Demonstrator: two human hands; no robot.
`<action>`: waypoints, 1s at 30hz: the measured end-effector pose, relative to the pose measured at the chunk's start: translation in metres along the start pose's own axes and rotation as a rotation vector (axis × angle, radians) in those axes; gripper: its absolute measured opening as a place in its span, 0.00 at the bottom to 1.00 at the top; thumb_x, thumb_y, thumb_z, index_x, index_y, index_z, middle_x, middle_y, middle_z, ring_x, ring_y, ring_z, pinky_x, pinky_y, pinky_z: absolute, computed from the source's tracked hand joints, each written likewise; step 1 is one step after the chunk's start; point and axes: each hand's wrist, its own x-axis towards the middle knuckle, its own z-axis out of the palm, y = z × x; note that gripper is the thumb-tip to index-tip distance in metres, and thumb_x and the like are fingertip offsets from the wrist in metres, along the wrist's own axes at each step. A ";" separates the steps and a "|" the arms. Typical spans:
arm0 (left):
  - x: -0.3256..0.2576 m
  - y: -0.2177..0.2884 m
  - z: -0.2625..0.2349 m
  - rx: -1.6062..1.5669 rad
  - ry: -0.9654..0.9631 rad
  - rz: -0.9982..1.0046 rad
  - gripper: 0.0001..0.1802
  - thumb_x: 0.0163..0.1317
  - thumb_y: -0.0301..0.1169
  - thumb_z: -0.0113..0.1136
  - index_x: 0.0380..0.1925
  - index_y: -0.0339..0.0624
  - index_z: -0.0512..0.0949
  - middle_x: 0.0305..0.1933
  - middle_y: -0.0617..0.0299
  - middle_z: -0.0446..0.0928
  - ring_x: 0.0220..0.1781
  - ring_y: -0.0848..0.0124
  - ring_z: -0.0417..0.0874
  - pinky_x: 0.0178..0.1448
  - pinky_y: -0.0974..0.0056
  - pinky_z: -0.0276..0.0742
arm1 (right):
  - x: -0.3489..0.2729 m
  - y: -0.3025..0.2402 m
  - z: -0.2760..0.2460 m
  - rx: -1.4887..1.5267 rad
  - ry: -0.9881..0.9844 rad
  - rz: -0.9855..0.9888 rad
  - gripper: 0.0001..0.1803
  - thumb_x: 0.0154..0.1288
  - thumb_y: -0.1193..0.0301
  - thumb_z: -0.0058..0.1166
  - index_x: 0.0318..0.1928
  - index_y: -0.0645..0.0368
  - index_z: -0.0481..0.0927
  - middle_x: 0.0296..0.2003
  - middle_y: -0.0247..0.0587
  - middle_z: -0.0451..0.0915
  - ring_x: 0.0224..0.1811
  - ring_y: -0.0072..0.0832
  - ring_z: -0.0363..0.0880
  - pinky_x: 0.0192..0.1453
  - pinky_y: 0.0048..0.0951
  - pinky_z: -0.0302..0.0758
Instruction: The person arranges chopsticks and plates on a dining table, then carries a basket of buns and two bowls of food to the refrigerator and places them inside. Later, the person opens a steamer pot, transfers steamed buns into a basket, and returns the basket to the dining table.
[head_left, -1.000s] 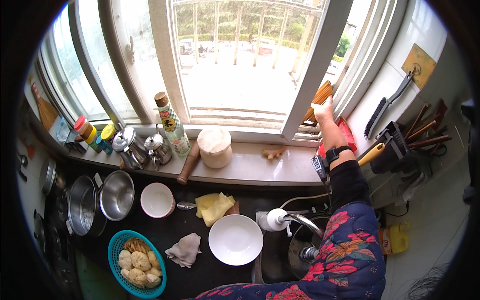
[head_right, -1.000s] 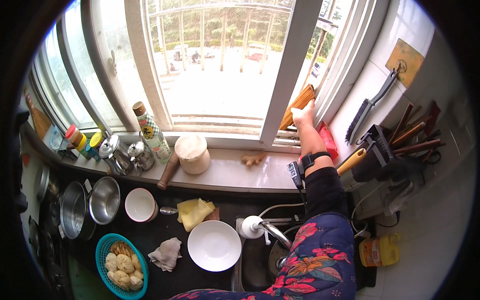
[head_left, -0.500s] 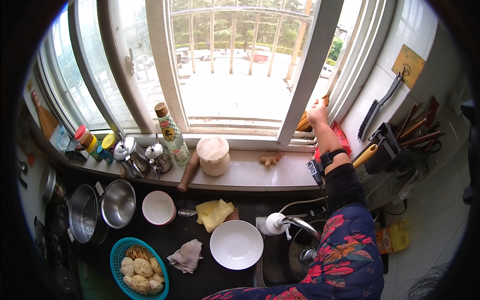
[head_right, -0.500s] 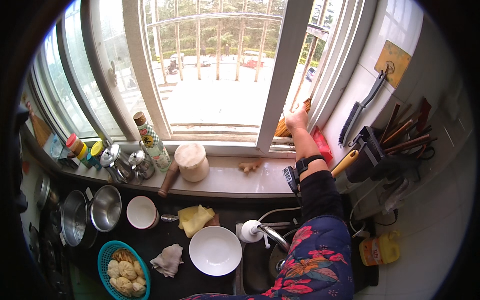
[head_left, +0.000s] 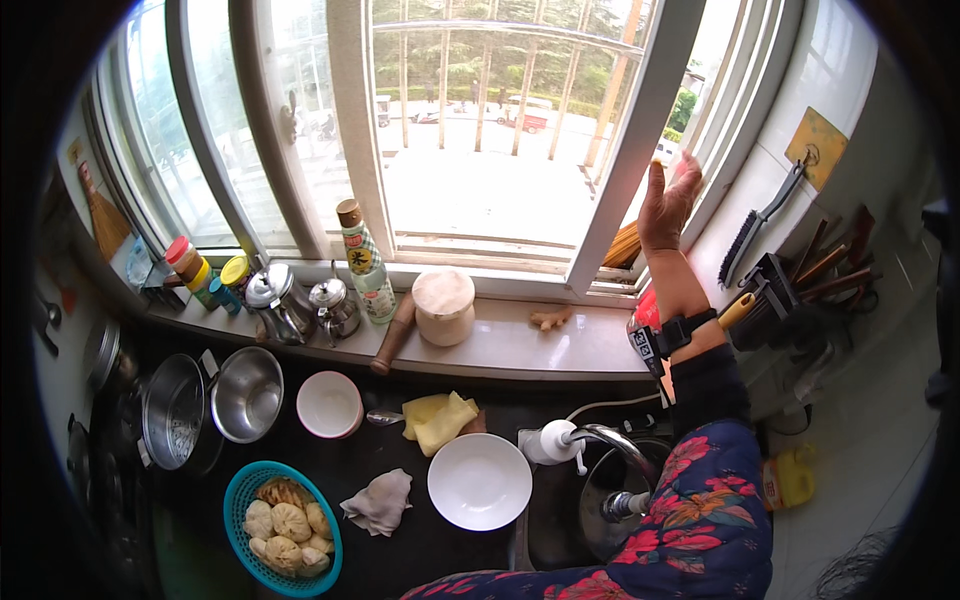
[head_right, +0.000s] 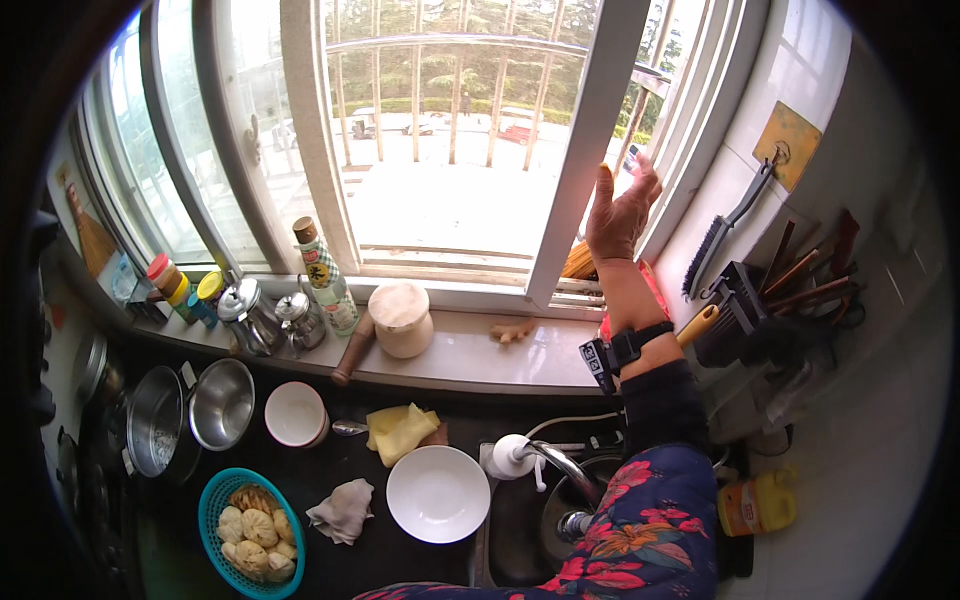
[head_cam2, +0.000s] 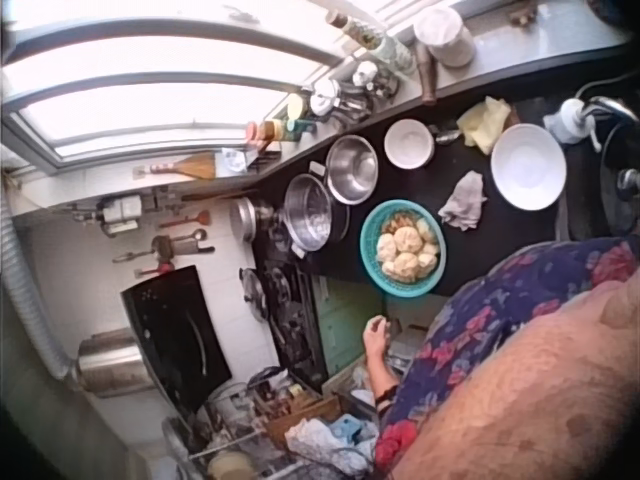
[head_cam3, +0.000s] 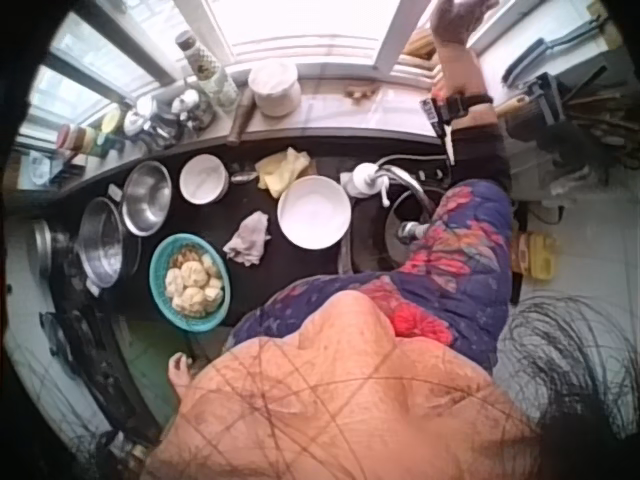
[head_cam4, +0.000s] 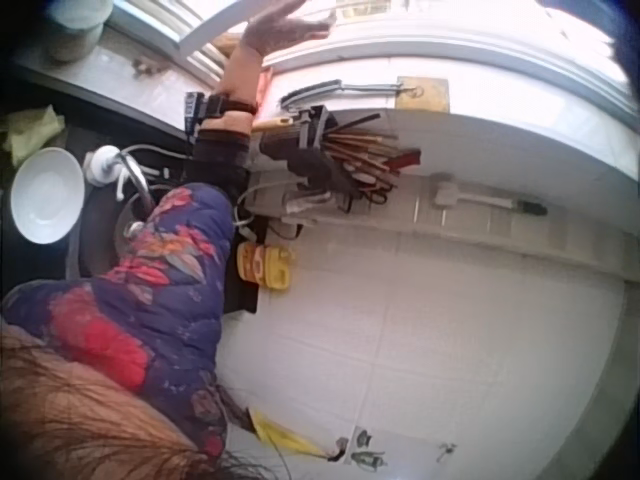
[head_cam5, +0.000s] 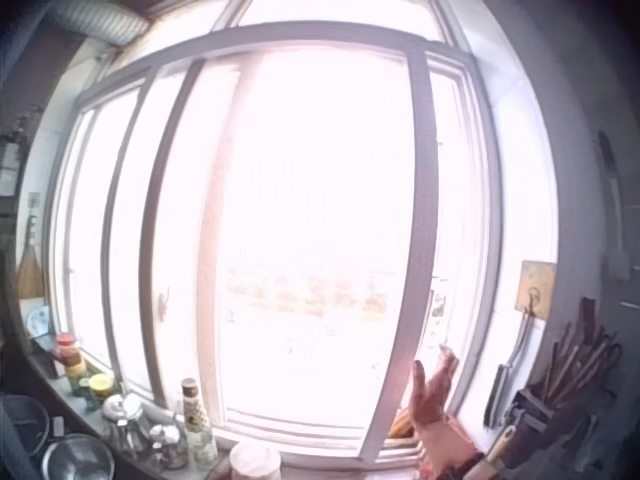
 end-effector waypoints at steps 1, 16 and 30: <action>0.000 -0.001 -0.001 0.008 0.001 -0.031 0.12 0.65 0.31 0.57 0.47 0.40 0.75 0.38 0.60 0.78 0.37 0.72 0.79 0.37 0.69 0.75 | 0.006 -0.016 -0.004 -0.105 0.016 -0.269 0.33 0.61 0.49 0.57 0.55 0.61 0.67 0.58 0.60 0.61 0.63 0.49 0.61 0.65 0.46 0.61; -0.009 -0.022 -0.006 -0.153 0.065 -0.024 0.14 0.63 0.33 0.58 0.48 0.44 0.76 0.42 0.64 0.78 0.39 0.72 0.82 0.31 0.71 0.75 | -0.008 -0.055 -0.018 -0.717 -0.416 -0.642 0.18 0.45 0.66 0.70 0.40 0.43 0.81 0.58 0.41 0.64 0.71 0.40 0.53 0.70 0.56 0.50; -0.004 -0.076 -0.015 -0.322 0.116 -0.088 0.14 0.62 0.30 0.60 0.48 0.45 0.75 0.36 0.65 0.77 0.34 0.74 0.81 0.27 0.73 0.72 | -0.006 -0.045 -0.051 -0.937 -0.383 -0.489 0.16 0.52 0.65 0.64 0.44 0.40 0.83 0.60 0.40 0.62 0.72 0.39 0.50 0.67 0.58 0.57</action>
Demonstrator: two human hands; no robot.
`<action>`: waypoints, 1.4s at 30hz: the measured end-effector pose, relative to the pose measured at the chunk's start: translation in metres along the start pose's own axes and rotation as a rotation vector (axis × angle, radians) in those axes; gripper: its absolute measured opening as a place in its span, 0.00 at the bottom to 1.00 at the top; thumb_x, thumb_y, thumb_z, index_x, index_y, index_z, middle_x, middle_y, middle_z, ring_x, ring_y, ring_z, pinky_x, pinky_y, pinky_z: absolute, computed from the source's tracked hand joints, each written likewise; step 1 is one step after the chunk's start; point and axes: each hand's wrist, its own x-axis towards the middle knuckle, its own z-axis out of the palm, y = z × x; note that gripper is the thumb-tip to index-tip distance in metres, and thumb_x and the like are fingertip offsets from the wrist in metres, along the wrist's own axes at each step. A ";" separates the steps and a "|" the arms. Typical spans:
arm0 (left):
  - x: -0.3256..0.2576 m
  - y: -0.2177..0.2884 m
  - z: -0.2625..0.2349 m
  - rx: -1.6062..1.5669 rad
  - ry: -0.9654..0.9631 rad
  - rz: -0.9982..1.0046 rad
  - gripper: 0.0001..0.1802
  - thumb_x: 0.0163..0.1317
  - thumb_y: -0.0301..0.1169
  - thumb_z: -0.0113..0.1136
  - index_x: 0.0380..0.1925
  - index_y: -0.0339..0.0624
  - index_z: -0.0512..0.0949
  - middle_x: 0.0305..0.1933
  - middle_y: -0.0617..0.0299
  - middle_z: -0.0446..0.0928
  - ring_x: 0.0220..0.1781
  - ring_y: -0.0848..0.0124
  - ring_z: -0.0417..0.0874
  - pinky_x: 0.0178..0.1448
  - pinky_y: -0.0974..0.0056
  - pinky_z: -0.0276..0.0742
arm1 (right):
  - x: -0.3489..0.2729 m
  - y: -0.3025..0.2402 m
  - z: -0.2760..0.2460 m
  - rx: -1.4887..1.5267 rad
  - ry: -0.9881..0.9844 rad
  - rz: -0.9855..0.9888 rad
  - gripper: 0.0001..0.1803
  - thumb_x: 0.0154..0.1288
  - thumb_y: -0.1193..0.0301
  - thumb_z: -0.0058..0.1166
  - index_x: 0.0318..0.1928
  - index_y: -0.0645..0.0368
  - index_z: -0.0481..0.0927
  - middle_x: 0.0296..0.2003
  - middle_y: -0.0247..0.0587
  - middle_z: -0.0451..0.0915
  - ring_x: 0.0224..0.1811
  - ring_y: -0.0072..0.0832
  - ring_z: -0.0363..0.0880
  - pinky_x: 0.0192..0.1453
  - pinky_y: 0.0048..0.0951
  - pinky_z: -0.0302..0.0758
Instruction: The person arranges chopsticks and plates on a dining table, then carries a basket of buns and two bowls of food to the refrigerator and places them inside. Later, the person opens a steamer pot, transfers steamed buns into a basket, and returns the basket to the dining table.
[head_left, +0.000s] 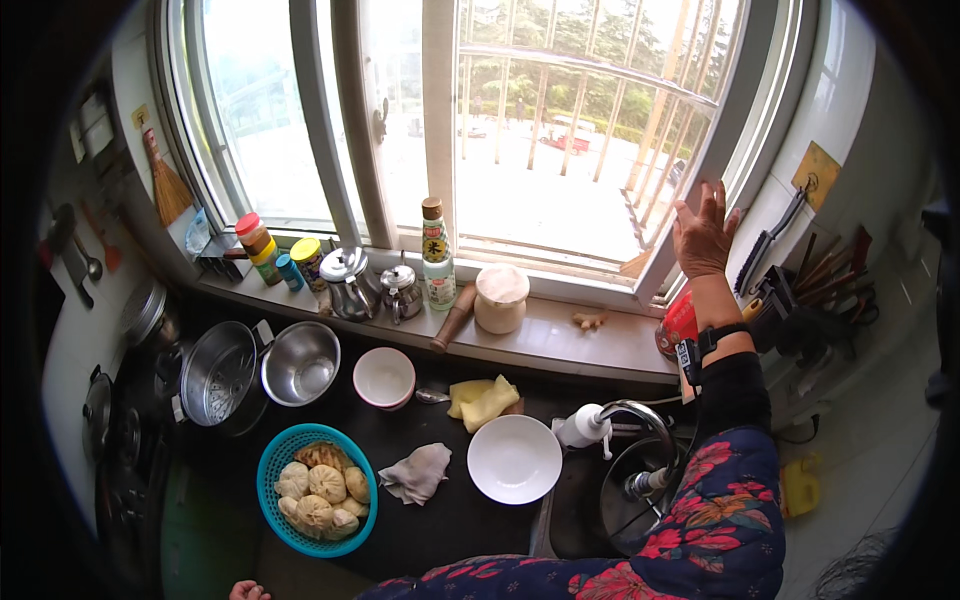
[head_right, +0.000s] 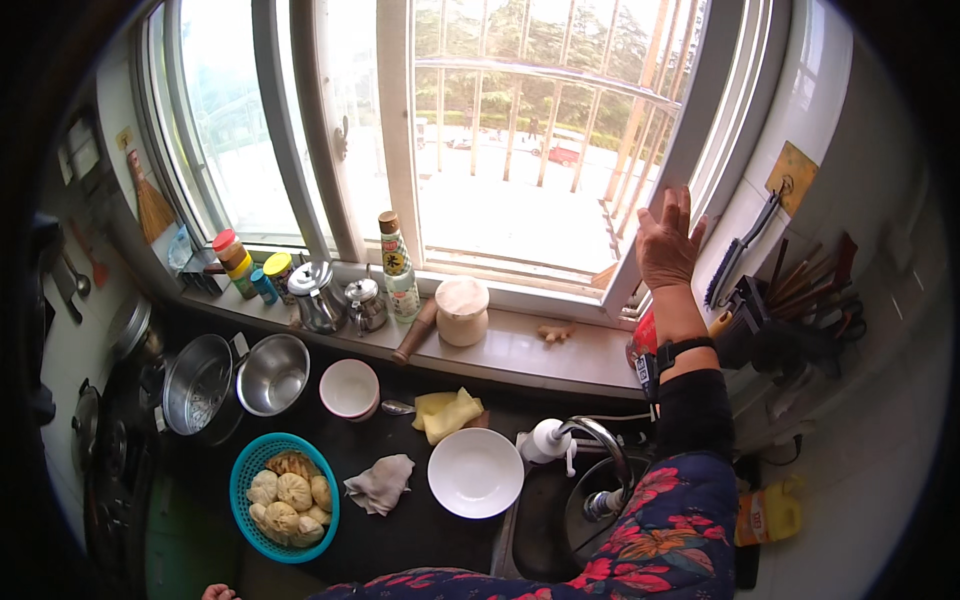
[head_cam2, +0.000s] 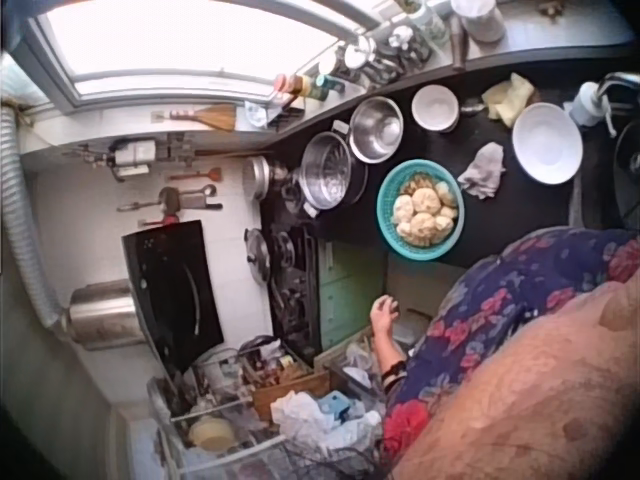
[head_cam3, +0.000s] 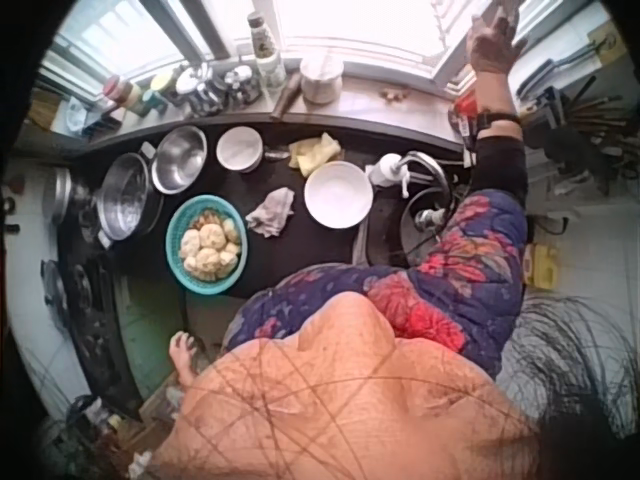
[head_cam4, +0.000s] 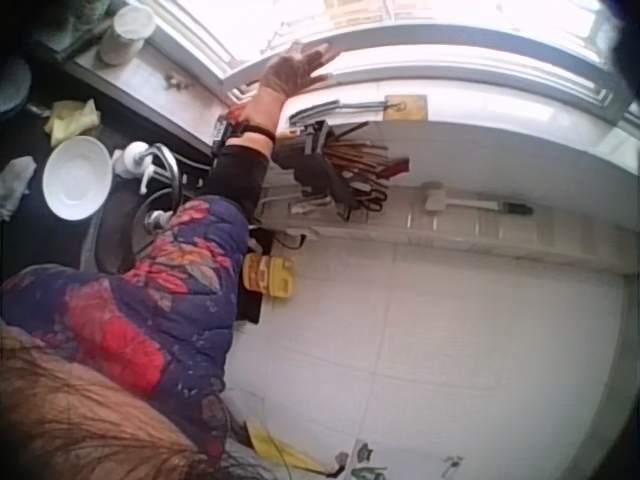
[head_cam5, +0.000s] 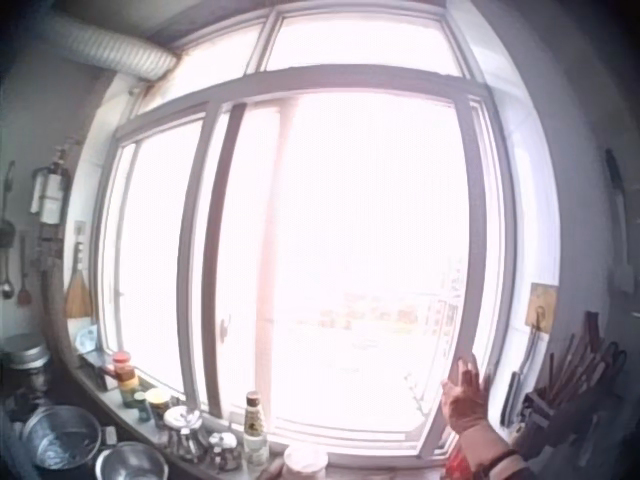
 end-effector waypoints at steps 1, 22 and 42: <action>0.001 -0.004 -0.001 -0.044 -0.016 0.002 0.14 0.62 0.30 0.60 0.47 0.45 0.75 0.35 0.65 0.77 0.34 0.75 0.80 0.26 0.73 0.71 | -0.001 0.002 -0.001 -0.034 -0.012 0.005 0.14 0.53 0.65 0.63 0.43 0.40 0.83 0.61 0.40 0.62 0.73 0.39 0.50 0.67 0.58 0.56; -0.008 -0.005 0.011 -0.056 0.023 0.007 0.11 0.63 0.35 0.58 0.45 0.50 0.74 0.31 0.69 0.76 0.29 0.81 0.77 0.24 0.76 0.68 | 0.007 0.026 -0.007 -0.370 -0.395 0.034 0.23 0.60 0.62 0.53 0.58 0.40 0.74 0.62 0.43 0.63 0.67 0.47 0.55 0.66 0.49 0.63; 0.102 0.075 0.099 -0.162 -0.747 -0.059 0.30 0.61 0.39 0.58 0.60 0.46 0.59 0.51 0.53 0.75 0.40 0.62 0.84 0.39 0.62 0.80 | -0.009 0.000 -0.305 0.525 -0.463 -0.359 0.27 0.64 0.65 0.52 0.64 0.54 0.69 0.69 0.46 0.58 0.73 0.40 0.52 0.74 0.43 0.47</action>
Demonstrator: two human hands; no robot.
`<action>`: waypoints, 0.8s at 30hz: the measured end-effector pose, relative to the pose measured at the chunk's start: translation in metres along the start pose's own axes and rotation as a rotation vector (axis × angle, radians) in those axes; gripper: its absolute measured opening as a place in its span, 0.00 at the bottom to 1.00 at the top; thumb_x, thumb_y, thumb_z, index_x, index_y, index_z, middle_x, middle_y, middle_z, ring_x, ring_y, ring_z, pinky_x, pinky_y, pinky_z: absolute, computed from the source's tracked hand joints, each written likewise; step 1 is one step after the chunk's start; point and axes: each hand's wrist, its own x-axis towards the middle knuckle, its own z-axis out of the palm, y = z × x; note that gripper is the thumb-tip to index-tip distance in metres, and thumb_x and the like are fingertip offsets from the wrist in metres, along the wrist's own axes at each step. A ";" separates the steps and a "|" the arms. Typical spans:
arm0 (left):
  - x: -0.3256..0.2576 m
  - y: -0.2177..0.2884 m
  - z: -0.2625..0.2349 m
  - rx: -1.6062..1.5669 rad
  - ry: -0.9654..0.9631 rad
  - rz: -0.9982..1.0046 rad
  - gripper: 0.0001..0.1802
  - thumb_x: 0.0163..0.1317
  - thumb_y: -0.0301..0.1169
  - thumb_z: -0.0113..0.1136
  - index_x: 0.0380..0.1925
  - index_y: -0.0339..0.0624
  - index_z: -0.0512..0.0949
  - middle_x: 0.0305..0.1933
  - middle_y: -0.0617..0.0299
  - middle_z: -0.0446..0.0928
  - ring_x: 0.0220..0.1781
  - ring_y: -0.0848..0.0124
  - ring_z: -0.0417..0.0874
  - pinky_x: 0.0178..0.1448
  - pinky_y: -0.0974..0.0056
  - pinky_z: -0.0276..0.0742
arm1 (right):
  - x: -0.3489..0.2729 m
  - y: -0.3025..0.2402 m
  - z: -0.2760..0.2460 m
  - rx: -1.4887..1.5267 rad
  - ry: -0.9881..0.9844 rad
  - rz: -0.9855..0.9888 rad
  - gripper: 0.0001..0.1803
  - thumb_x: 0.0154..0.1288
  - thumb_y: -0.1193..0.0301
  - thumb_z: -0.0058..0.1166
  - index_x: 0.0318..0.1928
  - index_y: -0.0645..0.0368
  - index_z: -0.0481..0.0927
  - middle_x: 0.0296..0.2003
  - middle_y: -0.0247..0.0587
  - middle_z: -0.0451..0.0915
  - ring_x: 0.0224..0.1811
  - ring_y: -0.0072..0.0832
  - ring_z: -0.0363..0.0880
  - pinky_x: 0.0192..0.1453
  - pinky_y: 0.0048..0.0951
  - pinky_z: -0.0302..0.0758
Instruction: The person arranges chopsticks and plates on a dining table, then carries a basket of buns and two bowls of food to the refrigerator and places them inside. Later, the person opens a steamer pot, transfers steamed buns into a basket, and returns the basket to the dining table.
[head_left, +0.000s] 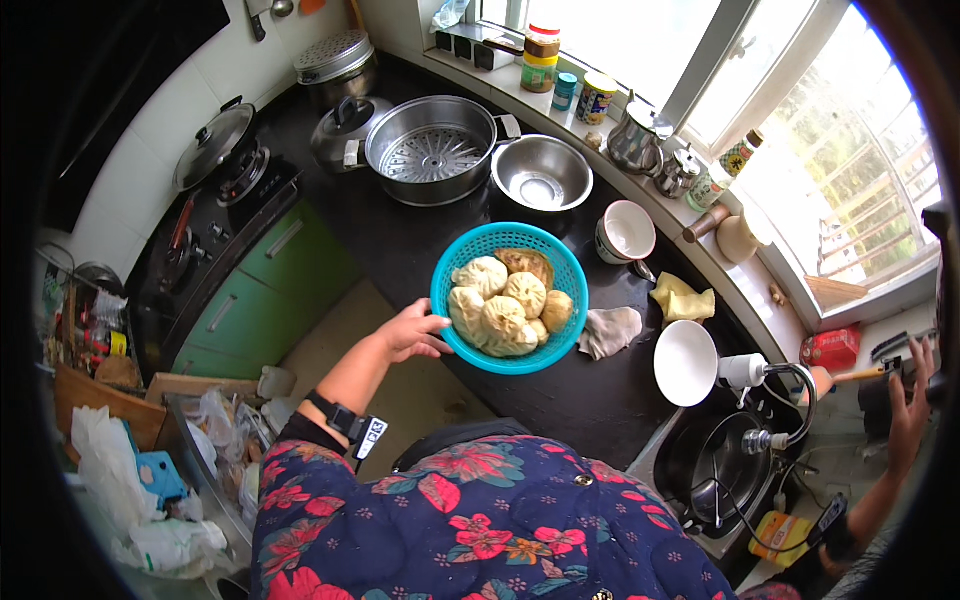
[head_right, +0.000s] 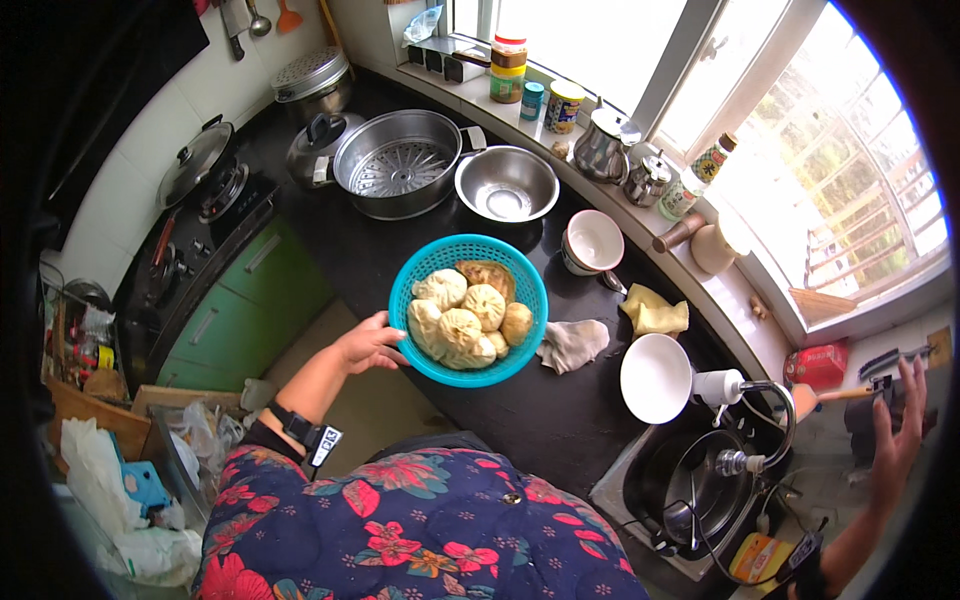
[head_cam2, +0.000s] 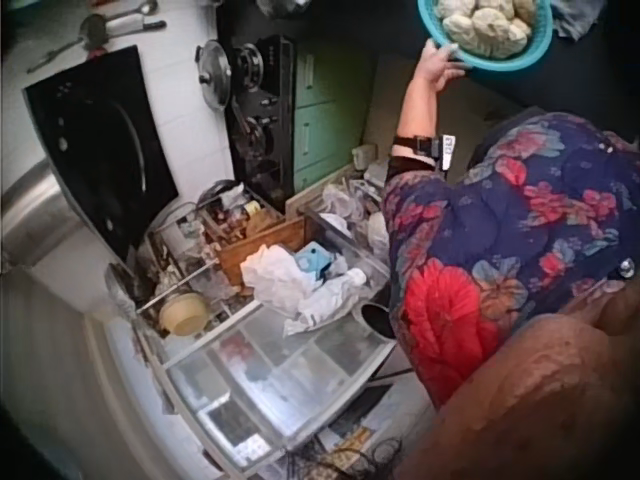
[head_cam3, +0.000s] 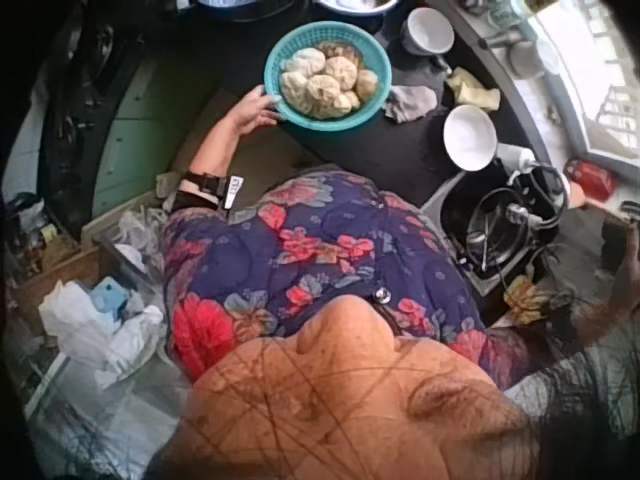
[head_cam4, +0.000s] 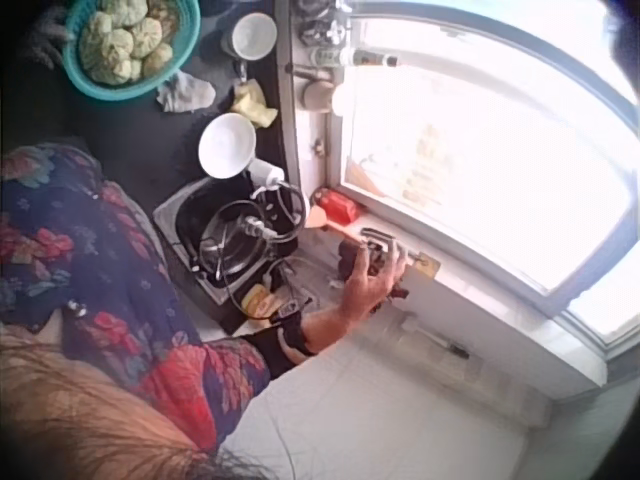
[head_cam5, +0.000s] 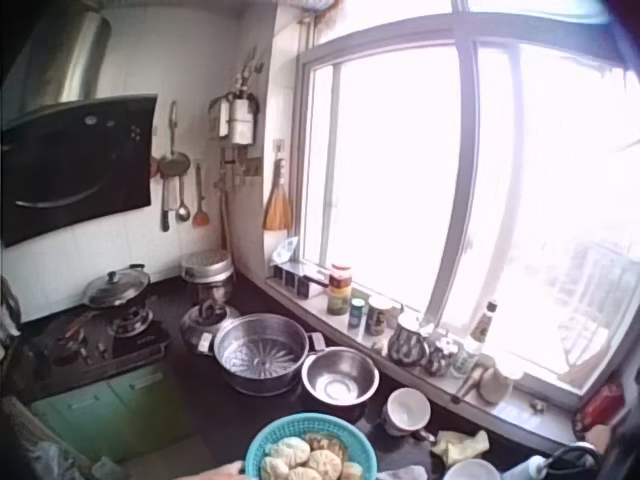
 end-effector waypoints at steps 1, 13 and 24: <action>0.008 0.000 -0.002 0.014 -0.019 -0.028 0.29 0.60 0.37 0.57 0.59 0.47 0.59 0.50 0.53 0.75 0.38 0.62 0.84 0.37 0.62 0.80 | -0.010 -0.025 -0.012 0.015 -0.033 0.013 0.28 0.62 0.65 0.53 0.64 0.55 0.69 0.69 0.46 0.59 0.73 0.40 0.52 0.75 0.43 0.47; 0.049 0.003 -0.014 -0.017 -0.107 -0.070 0.12 0.52 0.25 0.52 0.38 0.35 0.73 0.22 0.57 0.76 0.17 0.66 0.77 0.13 0.71 0.62 | -0.088 -0.220 -0.110 0.094 -0.241 0.363 0.30 0.51 0.70 0.59 0.58 0.61 0.74 0.65 0.50 0.65 0.70 0.42 0.60 0.72 0.39 0.53; -0.002 -0.020 -0.049 -0.273 -0.069 -0.034 0.15 0.50 0.20 0.51 0.41 0.39 0.74 0.29 0.65 0.77 0.19 0.75 0.74 0.15 0.74 0.67 | -0.194 -0.210 -0.013 0.943 -0.341 0.929 0.30 0.55 0.73 0.62 0.60 0.62 0.72 0.51 0.36 0.76 0.55 0.24 0.73 0.58 0.27 0.69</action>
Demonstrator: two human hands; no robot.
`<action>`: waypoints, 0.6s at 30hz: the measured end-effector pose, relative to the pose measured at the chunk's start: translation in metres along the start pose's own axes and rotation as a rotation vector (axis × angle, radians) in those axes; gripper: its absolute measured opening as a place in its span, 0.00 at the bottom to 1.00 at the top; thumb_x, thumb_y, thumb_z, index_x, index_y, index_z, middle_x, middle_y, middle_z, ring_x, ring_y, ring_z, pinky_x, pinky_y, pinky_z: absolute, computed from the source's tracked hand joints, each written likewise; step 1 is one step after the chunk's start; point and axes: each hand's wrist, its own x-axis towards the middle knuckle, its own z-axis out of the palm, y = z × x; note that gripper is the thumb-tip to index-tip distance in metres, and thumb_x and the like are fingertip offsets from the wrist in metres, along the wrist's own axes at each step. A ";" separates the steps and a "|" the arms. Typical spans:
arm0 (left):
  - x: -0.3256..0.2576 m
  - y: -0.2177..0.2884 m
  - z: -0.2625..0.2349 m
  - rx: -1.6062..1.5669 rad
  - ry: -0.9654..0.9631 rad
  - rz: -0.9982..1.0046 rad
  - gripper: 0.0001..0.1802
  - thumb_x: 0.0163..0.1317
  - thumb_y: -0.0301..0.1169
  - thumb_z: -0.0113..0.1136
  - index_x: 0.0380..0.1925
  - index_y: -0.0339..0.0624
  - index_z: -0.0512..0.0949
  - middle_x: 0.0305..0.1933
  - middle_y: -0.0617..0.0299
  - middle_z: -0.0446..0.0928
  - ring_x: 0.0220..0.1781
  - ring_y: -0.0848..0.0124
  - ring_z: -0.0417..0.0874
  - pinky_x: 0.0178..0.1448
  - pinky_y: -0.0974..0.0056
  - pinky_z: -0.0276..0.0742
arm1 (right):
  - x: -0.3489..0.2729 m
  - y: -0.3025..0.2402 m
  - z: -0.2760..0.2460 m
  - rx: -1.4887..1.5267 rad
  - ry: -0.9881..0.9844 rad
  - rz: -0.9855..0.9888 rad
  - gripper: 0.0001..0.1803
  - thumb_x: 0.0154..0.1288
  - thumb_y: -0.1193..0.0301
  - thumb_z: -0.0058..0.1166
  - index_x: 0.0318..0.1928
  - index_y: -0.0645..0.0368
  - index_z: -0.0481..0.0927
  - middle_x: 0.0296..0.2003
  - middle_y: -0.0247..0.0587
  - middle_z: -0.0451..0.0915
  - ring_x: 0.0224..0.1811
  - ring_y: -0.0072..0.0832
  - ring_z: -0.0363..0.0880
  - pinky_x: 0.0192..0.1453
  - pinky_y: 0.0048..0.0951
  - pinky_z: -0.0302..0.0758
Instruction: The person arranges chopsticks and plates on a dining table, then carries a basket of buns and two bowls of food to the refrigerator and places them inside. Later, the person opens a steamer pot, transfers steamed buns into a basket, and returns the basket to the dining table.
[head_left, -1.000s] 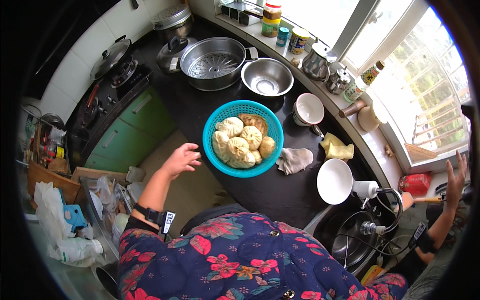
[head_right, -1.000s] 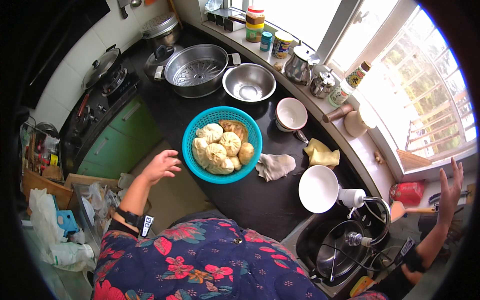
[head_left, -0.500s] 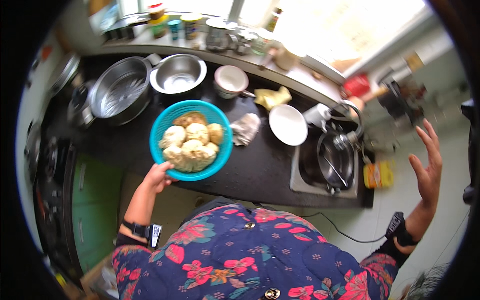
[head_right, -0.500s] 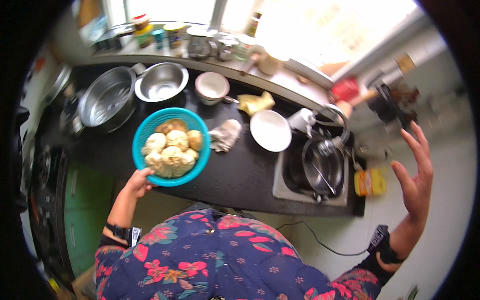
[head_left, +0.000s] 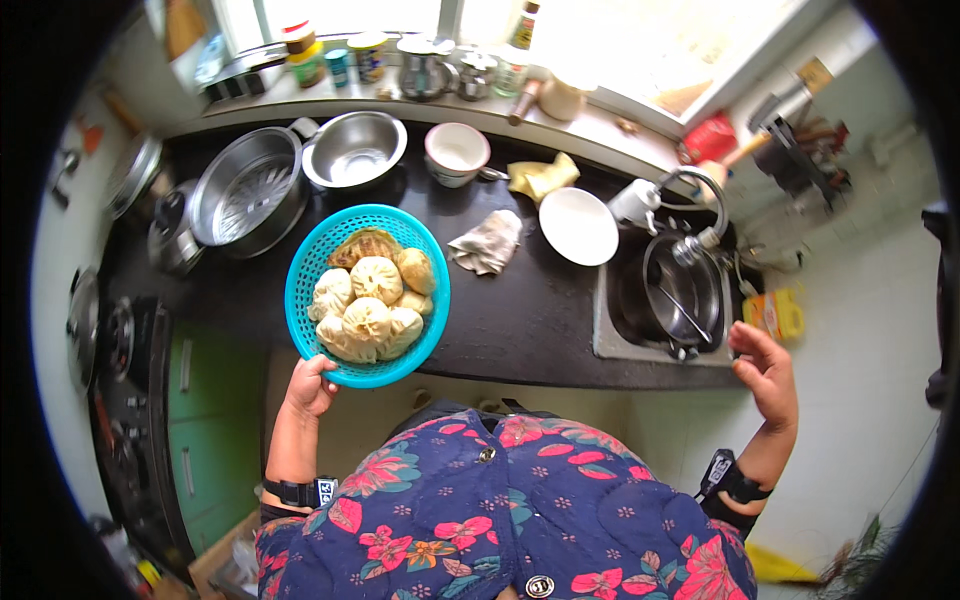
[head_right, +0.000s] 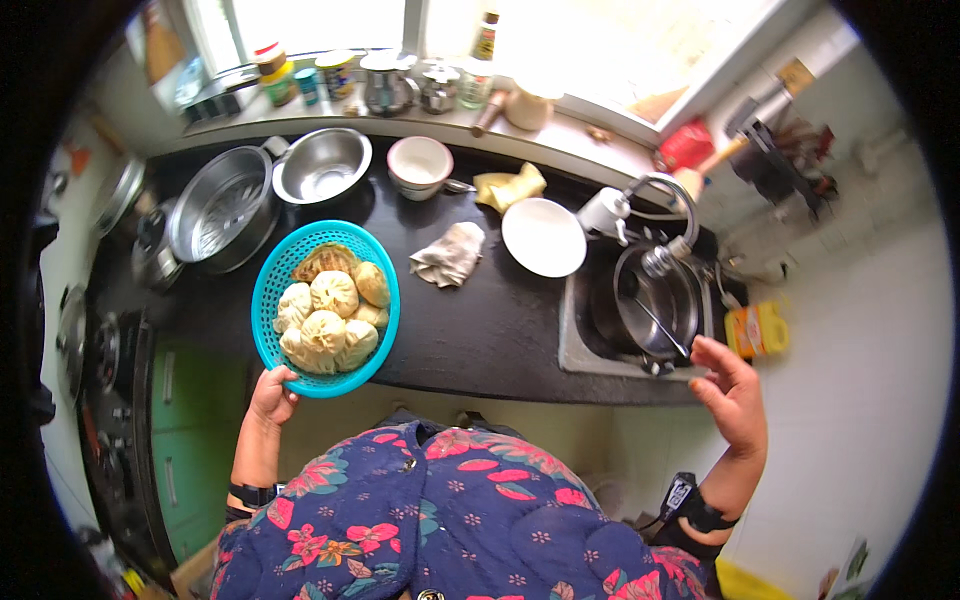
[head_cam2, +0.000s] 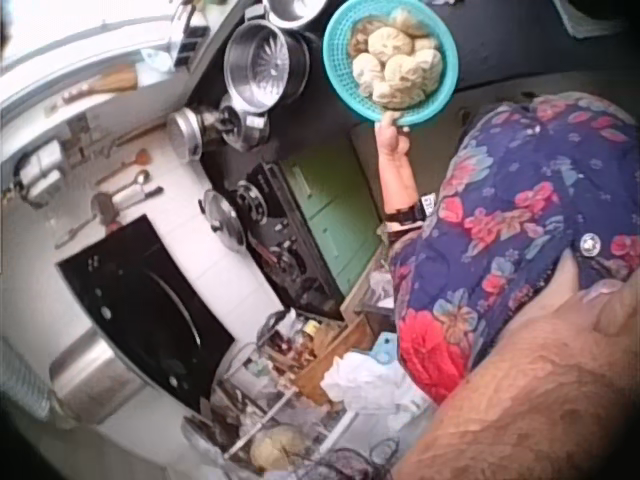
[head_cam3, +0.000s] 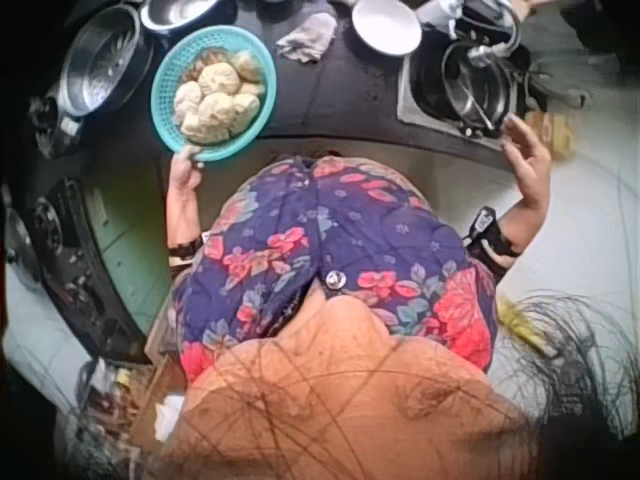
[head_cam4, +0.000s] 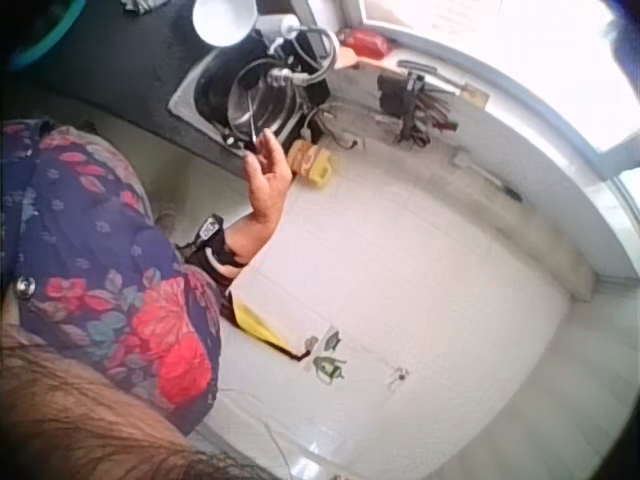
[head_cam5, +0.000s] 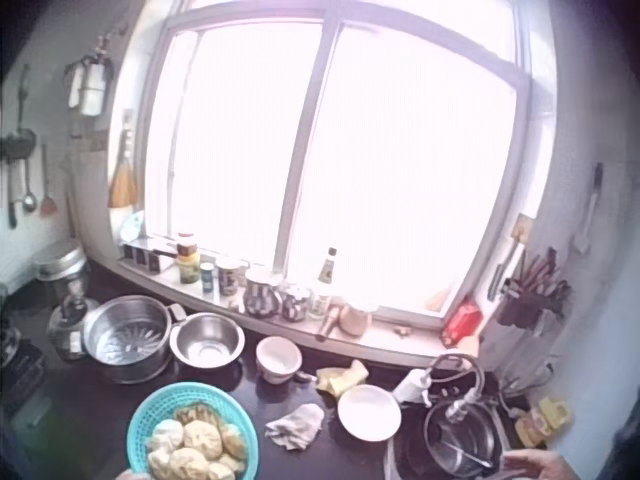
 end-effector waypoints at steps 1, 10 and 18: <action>-0.016 -0.001 -0.002 -0.036 -0.005 0.032 0.15 0.50 0.20 0.51 0.40 0.39 0.74 0.28 0.65 0.77 0.19 0.75 0.75 0.16 0.74 0.67 | 0.013 0.013 0.005 0.053 -0.072 -0.034 0.29 0.55 0.74 0.62 0.59 0.62 0.72 0.51 0.36 0.77 0.55 0.25 0.73 0.57 0.28 0.70; -0.158 -0.153 -0.062 -0.359 0.383 0.289 0.10 0.51 0.22 0.52 0.35 0.42 0.75 0.24 0.66 0.75 0.17 0.75 0.73 0.16 0.72 0.67 | 0.109 0.069 0.100 0.049 -0.581 -0.343 0.27 0.58 0.76 0.59 0.59 0.63 0.73 0.50 0.40 0.78 0.52 0.27 0.76 0.52 0.27 0.74; -0.269 -0.365 -0.034 -0.714 0.707 0.479 0.13 0.50 0.22 0.52 0.38 0.42 0.76 0.26 0.66 0.76 0.18 0.75 0.74 0.17 0.73 0.67 | 0.158 0.080 0.197 -0.007 -0.998 -0.482 0.25 0.61 0.72 0.61 0.58 0.65 0.73 0.49 0.45 0.78 0.52 0.30 0.77 0.56 0.31 0.73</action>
